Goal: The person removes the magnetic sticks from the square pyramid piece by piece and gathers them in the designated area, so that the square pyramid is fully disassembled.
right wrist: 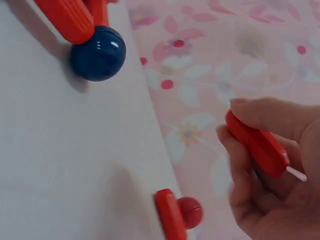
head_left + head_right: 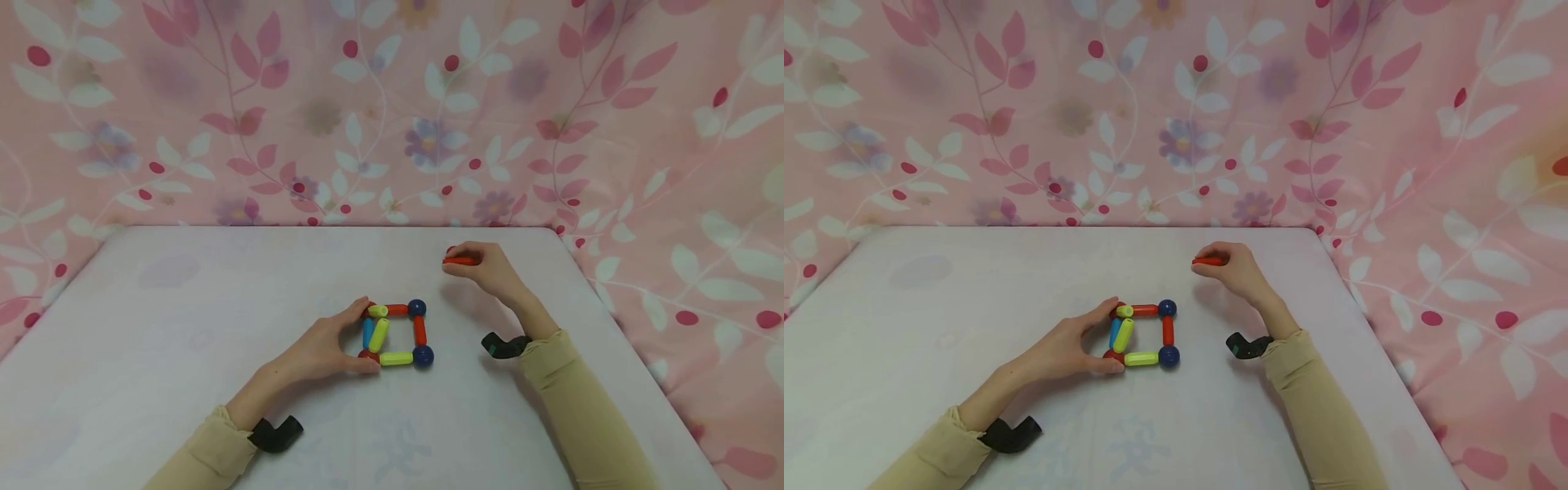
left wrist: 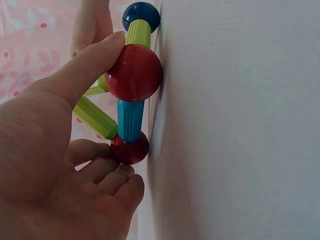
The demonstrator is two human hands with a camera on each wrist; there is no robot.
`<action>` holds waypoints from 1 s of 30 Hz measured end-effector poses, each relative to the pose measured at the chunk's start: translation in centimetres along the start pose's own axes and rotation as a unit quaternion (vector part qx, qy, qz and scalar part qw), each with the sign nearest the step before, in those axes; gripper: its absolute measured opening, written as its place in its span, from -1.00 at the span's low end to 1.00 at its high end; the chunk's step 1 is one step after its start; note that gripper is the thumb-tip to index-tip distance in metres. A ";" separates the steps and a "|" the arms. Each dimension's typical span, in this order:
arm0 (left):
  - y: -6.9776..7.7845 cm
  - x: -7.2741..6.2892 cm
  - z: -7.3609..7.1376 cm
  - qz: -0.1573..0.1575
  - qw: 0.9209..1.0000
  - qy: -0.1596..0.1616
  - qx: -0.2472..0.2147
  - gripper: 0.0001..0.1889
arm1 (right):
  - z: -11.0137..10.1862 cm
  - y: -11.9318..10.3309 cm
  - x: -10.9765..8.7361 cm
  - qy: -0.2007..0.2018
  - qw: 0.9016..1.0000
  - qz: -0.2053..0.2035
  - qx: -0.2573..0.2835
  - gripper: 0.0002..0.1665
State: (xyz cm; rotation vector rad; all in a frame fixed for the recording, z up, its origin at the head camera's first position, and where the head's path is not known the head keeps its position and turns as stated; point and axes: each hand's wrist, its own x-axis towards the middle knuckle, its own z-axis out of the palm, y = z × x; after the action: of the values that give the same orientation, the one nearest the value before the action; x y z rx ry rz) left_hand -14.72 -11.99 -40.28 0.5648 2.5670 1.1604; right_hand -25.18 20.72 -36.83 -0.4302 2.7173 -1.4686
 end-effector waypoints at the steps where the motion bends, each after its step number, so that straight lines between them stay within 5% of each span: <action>1: 0.0 0.0 0.0 -0.003 1.000 0.000 -0.001 0.14 | -0.1 0.1 0.1 0.006 1.000 0.007 0.003 -0.63; 10: 0.1 -0.1 -0.1 -0.001 1.000 0.001 -0.005 0.14 | -0.9 3.2 0.6 0.072 0.995 0.071 0.009 -0.49; 21: 0.1 -0.2 -0.1 0.000 1.000 0.000 -0.001 0.14 | -2.1 4.5 0.3 0.036 0.994 0.106 0.015 -0.55; 30: 0.0 -0.1 -0.1 0.001 1.000 -0.003 -0.003 0.14 | -2.1 5.1 0.1 0.046 0.992 0.116 0.009 -0.51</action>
State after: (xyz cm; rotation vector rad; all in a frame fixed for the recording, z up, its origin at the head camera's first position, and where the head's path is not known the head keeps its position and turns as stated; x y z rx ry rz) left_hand -14.69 -12.11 -40.16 0.5698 2.5572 1.1653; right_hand -26.72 25.02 -39.85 -0.0438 2.7088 -1.4822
